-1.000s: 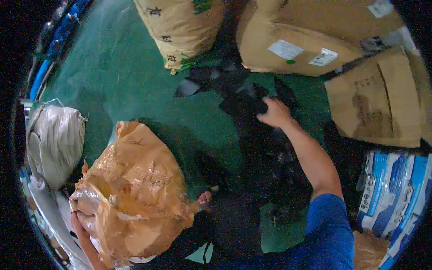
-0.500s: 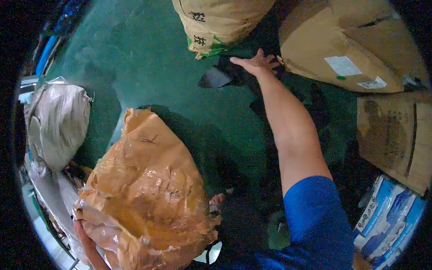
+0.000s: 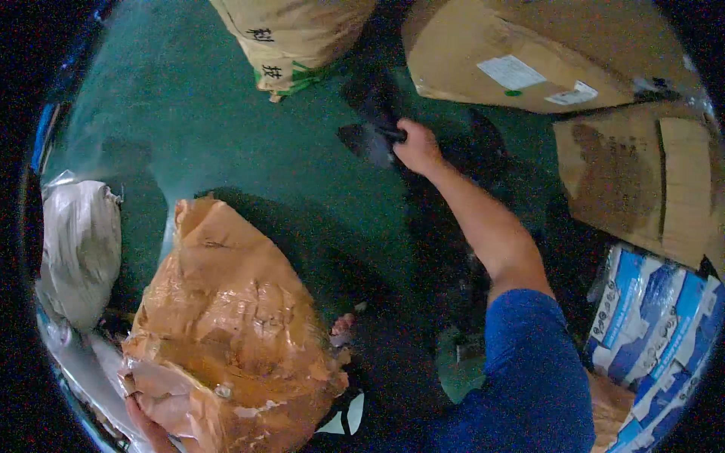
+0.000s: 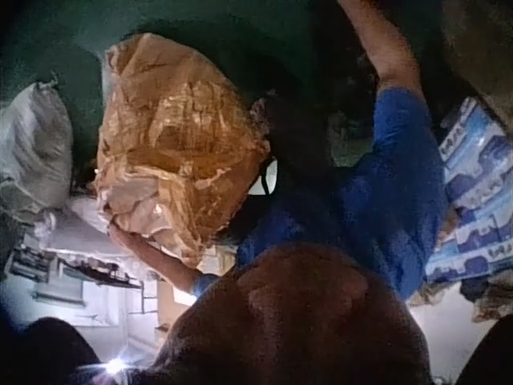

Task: Picking up black foam padding components from a pile on the floor and packing them into sacks.

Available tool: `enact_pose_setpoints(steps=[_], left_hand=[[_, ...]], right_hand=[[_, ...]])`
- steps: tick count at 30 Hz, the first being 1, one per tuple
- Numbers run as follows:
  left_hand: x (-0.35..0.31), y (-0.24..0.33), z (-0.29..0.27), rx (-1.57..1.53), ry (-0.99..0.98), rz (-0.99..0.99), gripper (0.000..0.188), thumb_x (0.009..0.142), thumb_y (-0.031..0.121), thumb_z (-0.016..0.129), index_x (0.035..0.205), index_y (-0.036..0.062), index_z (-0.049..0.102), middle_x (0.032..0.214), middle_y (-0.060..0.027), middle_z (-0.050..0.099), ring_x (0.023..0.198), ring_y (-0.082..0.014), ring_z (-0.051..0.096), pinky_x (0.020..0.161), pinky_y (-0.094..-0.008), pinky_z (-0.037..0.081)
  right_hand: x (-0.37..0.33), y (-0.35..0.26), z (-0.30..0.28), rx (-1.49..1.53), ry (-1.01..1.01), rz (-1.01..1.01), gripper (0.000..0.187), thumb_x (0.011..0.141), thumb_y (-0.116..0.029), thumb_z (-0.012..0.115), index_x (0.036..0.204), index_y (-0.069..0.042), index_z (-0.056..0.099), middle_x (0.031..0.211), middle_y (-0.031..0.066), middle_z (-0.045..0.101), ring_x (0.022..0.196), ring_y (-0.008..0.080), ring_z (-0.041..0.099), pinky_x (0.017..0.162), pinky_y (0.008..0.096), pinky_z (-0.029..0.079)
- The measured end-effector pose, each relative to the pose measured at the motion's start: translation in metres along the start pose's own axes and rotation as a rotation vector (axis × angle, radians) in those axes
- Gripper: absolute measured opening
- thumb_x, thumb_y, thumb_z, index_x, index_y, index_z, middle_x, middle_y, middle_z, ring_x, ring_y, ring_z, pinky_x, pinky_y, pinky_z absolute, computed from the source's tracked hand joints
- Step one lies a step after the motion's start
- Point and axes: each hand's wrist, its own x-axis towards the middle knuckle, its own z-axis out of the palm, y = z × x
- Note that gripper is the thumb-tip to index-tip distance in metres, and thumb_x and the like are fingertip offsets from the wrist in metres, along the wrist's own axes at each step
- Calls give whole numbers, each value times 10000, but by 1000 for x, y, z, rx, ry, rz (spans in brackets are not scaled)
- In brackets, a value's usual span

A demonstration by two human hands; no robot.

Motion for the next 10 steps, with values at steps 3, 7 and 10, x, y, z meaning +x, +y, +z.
enact_pose_setpoints(steps=[3,7,10], left_hand=[[-18,34,17,-227,-99,-21,484,950,338,371,1317,29,434,1250,-106,488,1103,-241,505,922,-371,443],[5,-32,-45,-35,108,108,487,937,338,397,1313,31,439,1224,-104,504,1080,-217,516,909,-354,448],[20,-18,-36,-130,-63,-10,762,716,233,753,1376,69,409,1432,-185,350,1298,-301,368,1023,-392,355]], right_hand=[[-89,49,-34,134,-137,145,380,661,-64,685,1029,-21,600,987,164,639,959,296,616,830,344,475],[-133,85,-99,-200,-177,116,451,638,-104,734,1072,-73,615,1280,182,495,1182,337,474,974,422,405],[-103,117,-124,-274,-32,255,699,665,-119,736,1318,-147,489,1498,141,228,1324,377,319,1087,414,302]])
